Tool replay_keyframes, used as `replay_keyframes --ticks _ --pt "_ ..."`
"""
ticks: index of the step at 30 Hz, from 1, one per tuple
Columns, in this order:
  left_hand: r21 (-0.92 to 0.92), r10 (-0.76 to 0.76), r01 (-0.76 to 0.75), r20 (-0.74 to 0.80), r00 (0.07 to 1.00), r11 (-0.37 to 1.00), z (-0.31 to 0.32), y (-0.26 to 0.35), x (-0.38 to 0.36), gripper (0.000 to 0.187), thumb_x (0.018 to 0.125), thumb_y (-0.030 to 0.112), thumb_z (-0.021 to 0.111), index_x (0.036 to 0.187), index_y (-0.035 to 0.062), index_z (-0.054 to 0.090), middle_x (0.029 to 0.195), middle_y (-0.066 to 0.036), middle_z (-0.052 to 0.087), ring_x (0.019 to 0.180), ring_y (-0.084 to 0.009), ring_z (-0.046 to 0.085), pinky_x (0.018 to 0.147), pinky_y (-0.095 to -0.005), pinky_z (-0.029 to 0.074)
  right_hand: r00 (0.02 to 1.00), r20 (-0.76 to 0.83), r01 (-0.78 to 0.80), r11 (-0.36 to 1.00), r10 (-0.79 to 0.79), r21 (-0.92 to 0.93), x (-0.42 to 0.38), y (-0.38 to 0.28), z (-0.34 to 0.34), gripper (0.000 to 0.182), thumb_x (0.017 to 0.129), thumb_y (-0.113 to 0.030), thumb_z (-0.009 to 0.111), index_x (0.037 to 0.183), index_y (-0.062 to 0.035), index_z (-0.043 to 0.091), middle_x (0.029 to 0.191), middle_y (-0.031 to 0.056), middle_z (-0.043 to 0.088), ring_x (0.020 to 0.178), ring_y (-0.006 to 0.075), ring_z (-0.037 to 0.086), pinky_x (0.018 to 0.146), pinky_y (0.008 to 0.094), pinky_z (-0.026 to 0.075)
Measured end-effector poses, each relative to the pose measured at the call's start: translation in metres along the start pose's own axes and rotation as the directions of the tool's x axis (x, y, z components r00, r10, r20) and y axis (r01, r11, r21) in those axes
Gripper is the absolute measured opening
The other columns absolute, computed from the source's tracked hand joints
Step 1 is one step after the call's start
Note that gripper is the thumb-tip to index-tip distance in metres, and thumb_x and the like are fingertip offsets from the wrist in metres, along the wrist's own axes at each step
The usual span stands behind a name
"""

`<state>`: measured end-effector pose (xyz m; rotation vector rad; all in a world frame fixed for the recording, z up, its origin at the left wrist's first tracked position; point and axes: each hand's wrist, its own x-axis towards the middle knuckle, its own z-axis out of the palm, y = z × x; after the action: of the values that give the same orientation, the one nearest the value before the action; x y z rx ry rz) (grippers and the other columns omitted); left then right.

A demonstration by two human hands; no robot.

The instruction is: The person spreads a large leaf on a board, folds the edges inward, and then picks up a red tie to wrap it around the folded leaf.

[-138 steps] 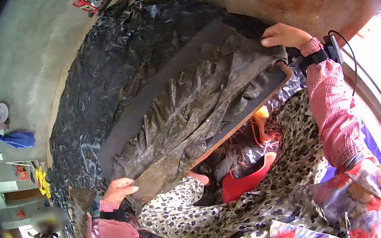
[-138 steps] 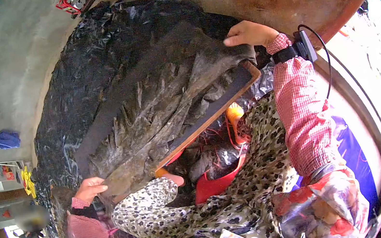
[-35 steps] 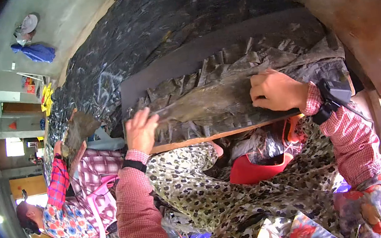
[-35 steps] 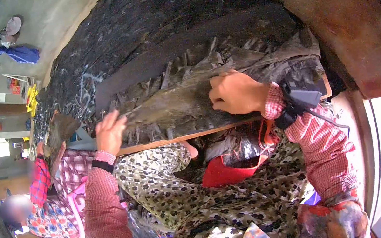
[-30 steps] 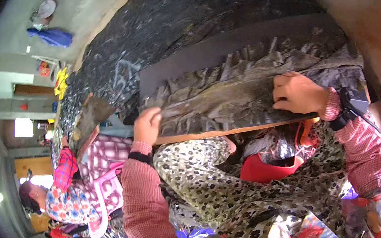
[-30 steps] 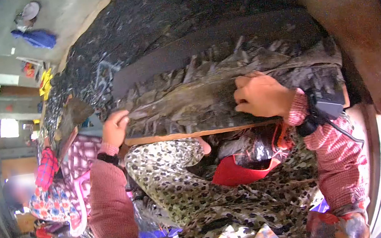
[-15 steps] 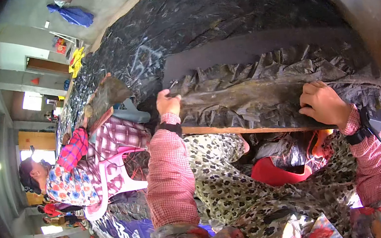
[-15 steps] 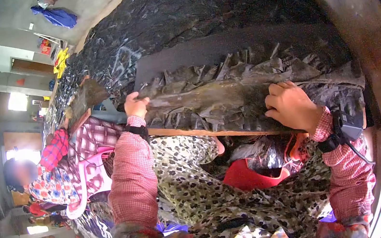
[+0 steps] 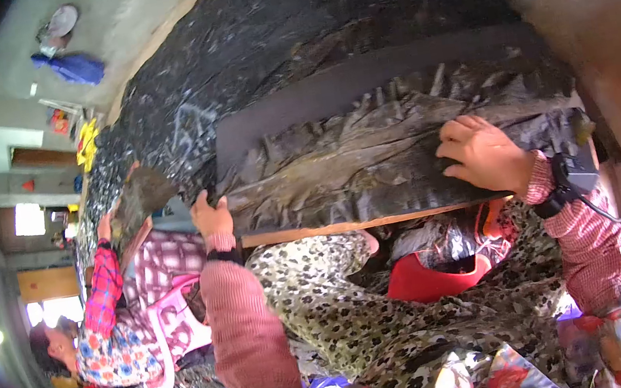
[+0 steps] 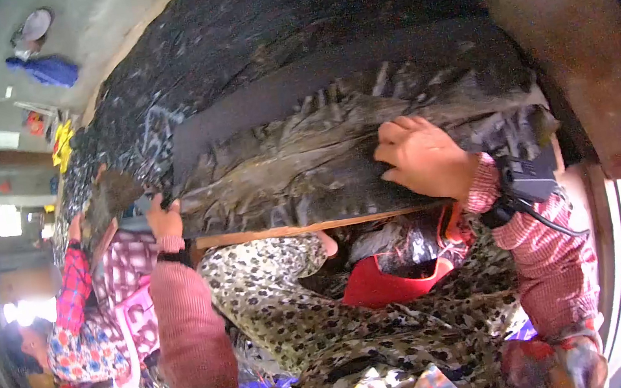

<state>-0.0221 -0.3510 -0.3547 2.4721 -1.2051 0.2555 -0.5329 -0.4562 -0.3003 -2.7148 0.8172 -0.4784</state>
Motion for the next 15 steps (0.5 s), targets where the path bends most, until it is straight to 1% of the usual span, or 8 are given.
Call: replay_keyframes --ticks 1,3,5,7,8,10,14,15 --pt "-0.047 0.143 -0.146 -0.065 0.988 0.988 -0.015 0.027 -0.012 0.036 0.078 0.015 0.07 0.112 0.0044 0.062 0.112 -0.014 0.062 0.105 -0.0319 0.057 0.093 -0.041 0.043 1.0 0.002 -0.029 0.999 0.029 -0.015 -0.002 0.0 -0.002 0.025 0.071 -0.021 0.071 0.089 -0.0061 0.063 0.096 0.0093 0.056 0.098 0.0295 0.053 0.087 0.0408 0.042" --pt "-0.41 0.347 -0.284 0.086 0.934 0.867 -0.046 0.086 -0.039 0.029 0.081 0.007 0.065 0.11 0.0053 0.062 0.108 -0.014 0.062 0.103 -0.0309 0.058 0.092 -0.0388 0.044 0.998 0.061 0.013 0.998 -0.009 -0.064 -0.003 -0.001 -0.005 0.025 0.074 -0.021 0.068 0.094 -0.0075 0.063 0.098 0.0088 0.054 0.099 0.0275 0.053 0.084 0.0389 0.043" --pt "-0.564 0.527 -0.312 0.267 0.807 0.764 -0.068 0.144 -0.072 0.029 0.082 0.005 0.064 0.11 0.006 0.062 0.108 -0.014 0.063 0.102 -0.0297 0.059 0.091 -0.0363 0.044 0.997 0.075 0.004 0.989 0.008 -0.15 -0.004 0.001 0.006 0.02 0.074 -0.021 0.065 0.09 -0.0087 0.061 0.095 0.0081 0.054 0.096 0.0269 0.053 0.082 0.0384 0.043" --pt "-0.627 0.69 -0.411 0.295 0.661 0.662 -0.073 0.195 -0.1 0.029 0.082 0.008 0.065 0.111 0.004 0.063 0.12 -0.014 0.059 0.11 -0.0261 0.056 0.096 -0.0339 0.043 0.998 0.045 0.059 0.971 -0.049 -0.23 -0.004 0.0 0.017 0.011 0.075 -0.02 0.057 0.082 -0.0114 0.057 0.09 0.0063 0.054 0.088 0.0254 0.055 0.076 0.0378 0.044" --pt "-0.594 0.757 -0.517 0.264 0.598 0.616 -0.065 0.214 -0.114 0.032 0.082 0.009 0.065 0.114 0.0046 0.063 0.122 -0.015 0.057 0.112 -0.0282 0.055 0.097 -0.036 0.042 0.988 0.153 0.036 0.977 -0.004 -0.209 -0.001 -0.006 0.017 0.02 0.072 -0.017 0.058 0.091 -0.0117 0.062 0.096 0.0067 0.058 0.097 0.0243 0.058 0.084 0.0366 0.045" --pt "-0.563 0.87 -0.673 0.206 0.449 0.48 -0.048 0.247 -0.134 0.041 0.081 0.012 0.066 0.121 0.0085 0.058 0.131 -0.016 0.048 0.115 -0.0351 0.049 0.098 -0.043 0.04 0.991 0.126 0.065 0.993 -0.052 -0.1 -0.007 -0.009 0.015 0.018 0.073 -0.019 0.06 0.089 -0.0106 0.062 0.095 0.007 0.06 0.097 0.0255 0.059 0.083 0.038 0.047" --pt "-0.498 0.883 -0.729 0.273 0.382 0.469 -0.015 0.266 -0.167 0.049 0.082 0.025 0.066 0.126 0.0087 0.053 0.138 -0.02 0.039 0.125 -0.0399 0.037 0.101 -0.049 0.035 0.997 0.05 -0.061 0.995 0.057 0.08 -0.027 0.017 -0.012 0.019 0.078 -0.025 0.064 0.083 -0.0072 0.06 0.084 0.0092 0.058 0.083 0.0275 0.06 0.074 0.0404 0.049" --pt "-0.479 0.88 -0.738 0.27 0.392 0.476 -0.015 0.266 -0.171 0.05 0.082 0.026 0.065 0.127 0.0091 0.052 0.139 -0.019 0.039 0.126 -0.0388 0.037 0.101 -0.0498 0.034 0.983 -0.175 -0.041 0.996 0.056 0.085 -0.036 0.029 -0.023 0.016 0.077 -0.022 0.064 0.083 -0.0068 0.062 0.079 0.0103 0.059 0.078 0.0283 0.06 0.07 0.0405 0.05"
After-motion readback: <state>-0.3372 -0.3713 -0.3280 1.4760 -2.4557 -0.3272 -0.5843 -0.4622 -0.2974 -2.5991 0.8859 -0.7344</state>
